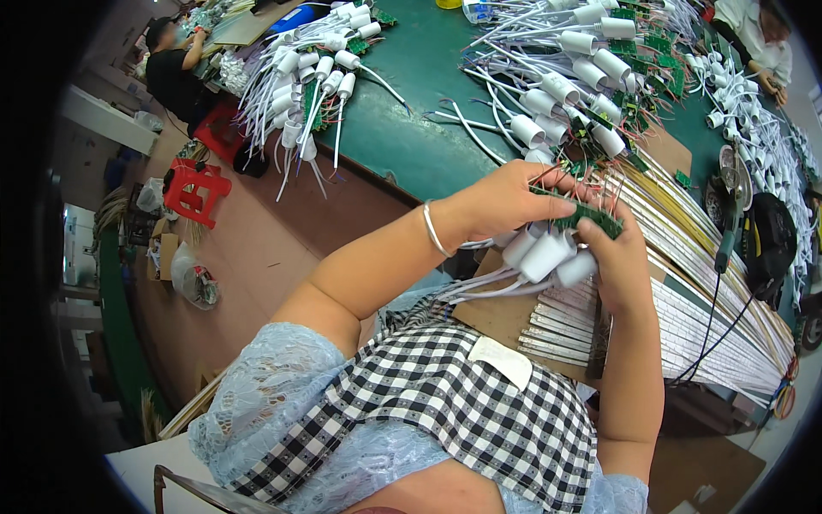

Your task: The person assembles electronic components at a factory workstation. They pick up green circuit boards with attached white cylindrical parts and wires, then use a soldering iron to secure connections on the boards. The person handles the components one at a time, placing finished units on the table.

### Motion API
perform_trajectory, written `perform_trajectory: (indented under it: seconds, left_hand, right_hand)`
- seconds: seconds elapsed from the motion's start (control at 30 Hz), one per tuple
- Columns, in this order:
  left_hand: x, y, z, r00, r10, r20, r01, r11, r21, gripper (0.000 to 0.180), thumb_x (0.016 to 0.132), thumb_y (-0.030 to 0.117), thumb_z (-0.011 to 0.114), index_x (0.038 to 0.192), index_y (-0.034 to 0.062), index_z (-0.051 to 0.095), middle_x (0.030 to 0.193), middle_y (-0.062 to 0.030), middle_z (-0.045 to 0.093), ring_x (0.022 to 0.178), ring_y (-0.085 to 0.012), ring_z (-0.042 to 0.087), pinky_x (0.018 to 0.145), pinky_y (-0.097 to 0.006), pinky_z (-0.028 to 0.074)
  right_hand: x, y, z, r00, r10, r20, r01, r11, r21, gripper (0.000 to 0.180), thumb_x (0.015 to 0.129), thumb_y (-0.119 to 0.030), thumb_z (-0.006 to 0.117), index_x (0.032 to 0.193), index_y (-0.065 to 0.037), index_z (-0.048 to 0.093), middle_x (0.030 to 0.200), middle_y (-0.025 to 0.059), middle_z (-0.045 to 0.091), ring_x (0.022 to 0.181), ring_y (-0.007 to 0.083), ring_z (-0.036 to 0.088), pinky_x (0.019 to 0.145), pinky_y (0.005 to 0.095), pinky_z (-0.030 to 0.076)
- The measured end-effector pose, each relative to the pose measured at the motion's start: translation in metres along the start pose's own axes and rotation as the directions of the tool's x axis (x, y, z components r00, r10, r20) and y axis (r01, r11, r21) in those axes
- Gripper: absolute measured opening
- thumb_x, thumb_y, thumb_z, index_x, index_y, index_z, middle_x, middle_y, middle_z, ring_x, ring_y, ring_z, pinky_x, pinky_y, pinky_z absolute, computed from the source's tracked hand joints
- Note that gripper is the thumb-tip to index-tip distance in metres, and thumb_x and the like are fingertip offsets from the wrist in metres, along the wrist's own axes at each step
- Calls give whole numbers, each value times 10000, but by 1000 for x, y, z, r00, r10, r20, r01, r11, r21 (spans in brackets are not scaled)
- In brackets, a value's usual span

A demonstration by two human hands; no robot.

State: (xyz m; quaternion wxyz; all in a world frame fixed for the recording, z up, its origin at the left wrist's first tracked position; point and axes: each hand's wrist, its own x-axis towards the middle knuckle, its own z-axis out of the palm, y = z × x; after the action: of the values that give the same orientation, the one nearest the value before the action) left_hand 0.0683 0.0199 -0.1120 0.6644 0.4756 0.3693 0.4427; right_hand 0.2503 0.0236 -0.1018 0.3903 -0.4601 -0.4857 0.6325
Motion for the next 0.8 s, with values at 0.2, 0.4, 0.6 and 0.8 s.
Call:
perform_trajectory:
  seconds: [0.2,0.4,0.6,0.8]
  left_hand:
    - [11,-17,-3,998,-63,8,63,998,-7,208,851,51,608,1050,-1,639,980,-40,647,852,-96,579,777,-250,476]
    - [9,-13,7,971,137,-197,-61,935,351,202,846,137,621,1005,15,652,877,-62,663,759,-90,578,691,-255,480]
    - [1,3,2,975,6,-222,55,962,266,199,854,162,619,998,30,658,865,-54,664,742,-89,587,676,-267,489]
    - [31,-22,-6,852,347,-392,46,696,717,261,777,296,663,864,52,689,822,-168,665,768,-349,635,702,-402,500]
  right_hand:
    - [6,10,11,1000,-22,2,22,999,-42,330,802,-114,698,1093,8,601,924,71,638,799,108,578,721,257,481]
    - [9,11,19,973,-201,-112,116,849,-516,304,815,-162,695,1058,5,624,844,49,650,738,90,557,690,251,464]
    - [9,11,-1,999,54,2,-53,992,-116,303,803,-156,690,1054,-4,615,912,35,617,803,98,550,732,258,458]
    - [40,6,25,954,-290,-78,97,542,-835,286,798,-250,656,892,14,601,763,244,610,721,336,602,685,386,465]
